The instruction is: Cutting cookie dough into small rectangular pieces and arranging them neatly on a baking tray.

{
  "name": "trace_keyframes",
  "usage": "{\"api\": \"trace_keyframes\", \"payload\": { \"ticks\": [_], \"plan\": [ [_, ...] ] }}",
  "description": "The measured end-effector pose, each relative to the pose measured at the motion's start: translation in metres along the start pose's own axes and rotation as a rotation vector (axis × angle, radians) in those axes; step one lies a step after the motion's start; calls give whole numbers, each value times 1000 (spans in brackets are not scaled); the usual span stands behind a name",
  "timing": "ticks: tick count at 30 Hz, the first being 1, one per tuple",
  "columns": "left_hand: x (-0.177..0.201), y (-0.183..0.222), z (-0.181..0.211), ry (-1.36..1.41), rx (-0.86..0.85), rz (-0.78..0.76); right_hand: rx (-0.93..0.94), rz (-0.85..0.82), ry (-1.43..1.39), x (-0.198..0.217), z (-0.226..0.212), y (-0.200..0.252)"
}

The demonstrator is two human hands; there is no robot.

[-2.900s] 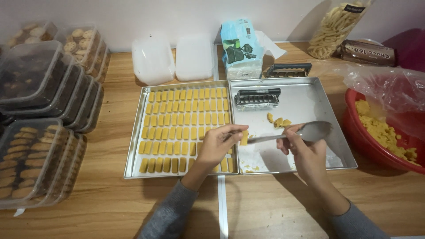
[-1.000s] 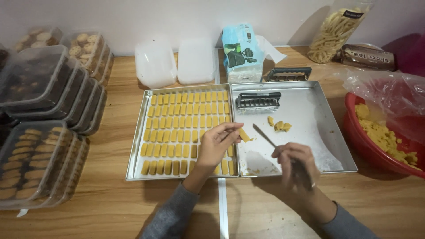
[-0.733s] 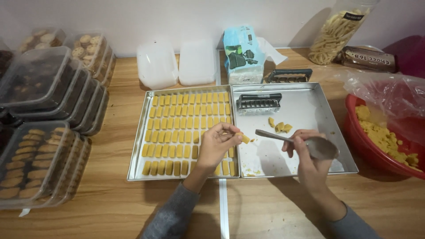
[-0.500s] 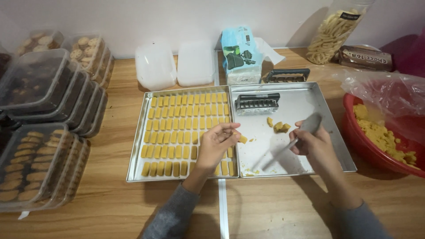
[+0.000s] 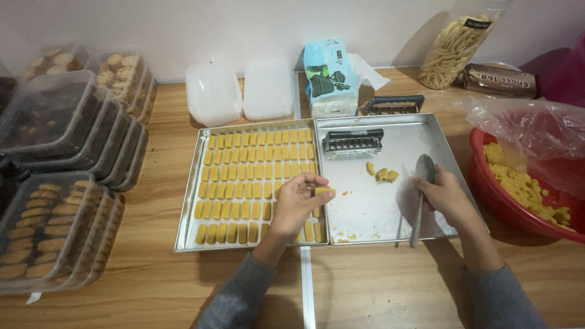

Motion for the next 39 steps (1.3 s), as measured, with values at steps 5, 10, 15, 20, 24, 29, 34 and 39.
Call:
{"api": "trace_keyframes", "payload": {
  "ticks": [5, 10, 15, 20, 24, 29, 34, 39],
  "plan": [
    [-2, -1, 2, 69, 33, 45, 65, 22, 179, 2, 17, -19],
    [0, 2, 9, 141, 86, 49, 106, 21, 422, 0, 4, -17],
    [11, 6, 12, 173, 97, 108, 146, 7, 614, -5, -30, -2],
    [29, 6, 1, 187, 175, 179, 87, 1, 799, -11, -26, -4],
    [45, 15, 2, 338, 116, 150, 130, -5, 852, -15, -16, -17],
    [64, 39, 25, 325, 152, 221, 154, 16, 919, -18, -5, -24],
    [89, 52, 28, 327, 114, 252, 759, 97, 583, -56, -77, 53],
    [104, 58, 28, 206, 34, 290, 1286, -104, -28, -109, -150, 168]
  ]
}}
Point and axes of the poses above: each hand's wrist, its own y-axis away from the middle knuckle, its own x-axis out of the back of the hand, z = x × y, the point moved 5 cm from there along -y, towards the middle knuckle, and after that the axes turned 11 degrees about z, right-handed, at the moved point
